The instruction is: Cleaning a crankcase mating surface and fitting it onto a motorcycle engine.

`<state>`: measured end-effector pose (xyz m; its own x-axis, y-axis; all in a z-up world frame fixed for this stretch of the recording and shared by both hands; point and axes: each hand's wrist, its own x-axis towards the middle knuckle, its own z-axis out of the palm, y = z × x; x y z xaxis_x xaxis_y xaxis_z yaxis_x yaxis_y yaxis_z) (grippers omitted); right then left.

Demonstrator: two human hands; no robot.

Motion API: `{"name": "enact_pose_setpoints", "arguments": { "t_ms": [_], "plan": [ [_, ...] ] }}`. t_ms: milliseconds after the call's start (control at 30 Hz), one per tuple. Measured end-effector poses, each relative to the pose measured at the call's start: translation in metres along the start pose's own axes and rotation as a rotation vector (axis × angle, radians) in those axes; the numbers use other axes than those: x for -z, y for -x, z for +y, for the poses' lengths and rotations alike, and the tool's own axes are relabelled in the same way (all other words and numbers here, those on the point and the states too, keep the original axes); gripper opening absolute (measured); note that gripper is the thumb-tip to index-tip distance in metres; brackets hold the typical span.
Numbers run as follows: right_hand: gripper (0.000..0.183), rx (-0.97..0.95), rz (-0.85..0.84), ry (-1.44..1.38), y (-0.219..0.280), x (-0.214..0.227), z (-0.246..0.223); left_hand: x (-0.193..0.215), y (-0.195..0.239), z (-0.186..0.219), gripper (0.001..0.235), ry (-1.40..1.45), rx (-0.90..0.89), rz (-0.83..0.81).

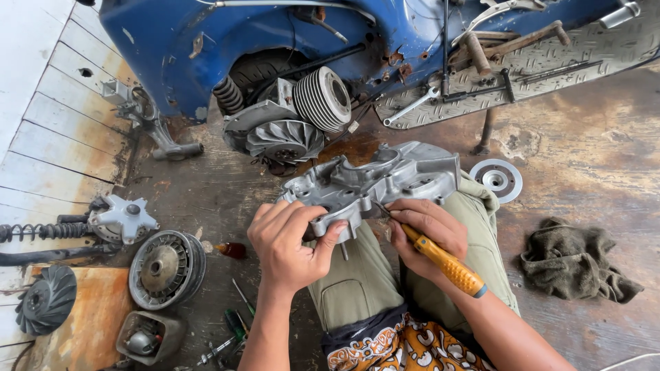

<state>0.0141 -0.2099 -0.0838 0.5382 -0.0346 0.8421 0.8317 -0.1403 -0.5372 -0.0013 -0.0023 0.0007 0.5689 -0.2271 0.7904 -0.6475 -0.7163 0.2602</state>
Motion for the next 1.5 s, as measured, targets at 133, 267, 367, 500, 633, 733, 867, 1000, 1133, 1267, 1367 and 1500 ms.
{"name": "enact_pose_setpoints", "arguments": {
  "t_ms": [133, 267, 367, 500, 633, 733, 867, 1000, 1133, 1267, 1367, 1500],
  "plan": [
    [0.008, 0.022, -0.003, 0.0, -0.003, -0.003, -0.001, 0.001, -0.002, 0.001, 0.029, 0.003, -0.002, -0.007],
    [0.008, -0.006, 0.013, 0.005, -0.003, -0.001, -0.001, 0.002, -0.002, 0.002, 0.028, 0.004, 0.003, -0.009],
    [0.007, -0.011, 0.01, -0.001, -0.004, -0.002, -0.002, 0.001, -0.001, 0.002, 0.028, 0.008, 0.005, -0.009],
    [0.006, -0.051, 0.019, -0.001, 0.002, -0.002, 0.001, 0.001, -0.002, 0.002, 0.028, 0.009, 0.003, -0.01],
    [0.005, -0.088, 0.016, -0.012, 0.008, 0.005, 0.008, -0.001, 0.003, 0.001, 0.028, -0.004, 0.001, -0.005],
    [0.007, -0.144, 0.056, -0.047, 0.008, 0.008, 0.01, -0.001, -0.002, 0.001, 0.029, -0.004, -0.001, 0.012],
    [0.008, -0.174, 0.126, -0.141, 0.0, 0.014, 0.006, -0.003, -0.009, -0.005, 0.03, -0.026, -0.001, 0.023],
    [0.007, -0.222, 0.09, -0.189, -0.03, 0.022, 0.003, -0.005, -0.03, -0.003, 0.029, -0.082, -0.002, 0.043],
    [0.009, -0.265, 0.096, -0.334, -0.043, 0.024, 0.026, -0.012, -0.039, -0.02, 0.028, -0.104, 0.001, 0.081],
    [0.011, -0.233, 0.046, -0.268, -0.059, 0.022, 0.024, -0.004, -0.043, -0.02, 0.024, -0.103, 0.102, 0.066],
    [0.01, -0.145, 0.001, -0.116, -0.086, 0.029, 0.009, 0.006, -0.058, -0.013, 0.023, -0.095, 0.15, 0.045],
    [0.011, -0.052, -0.057, 0.048, -0.114, 0.036, -0.015, 0.038, -0.093, 0.0, 0.023, -0.096, 0.151, -0.003]
  ]
}}
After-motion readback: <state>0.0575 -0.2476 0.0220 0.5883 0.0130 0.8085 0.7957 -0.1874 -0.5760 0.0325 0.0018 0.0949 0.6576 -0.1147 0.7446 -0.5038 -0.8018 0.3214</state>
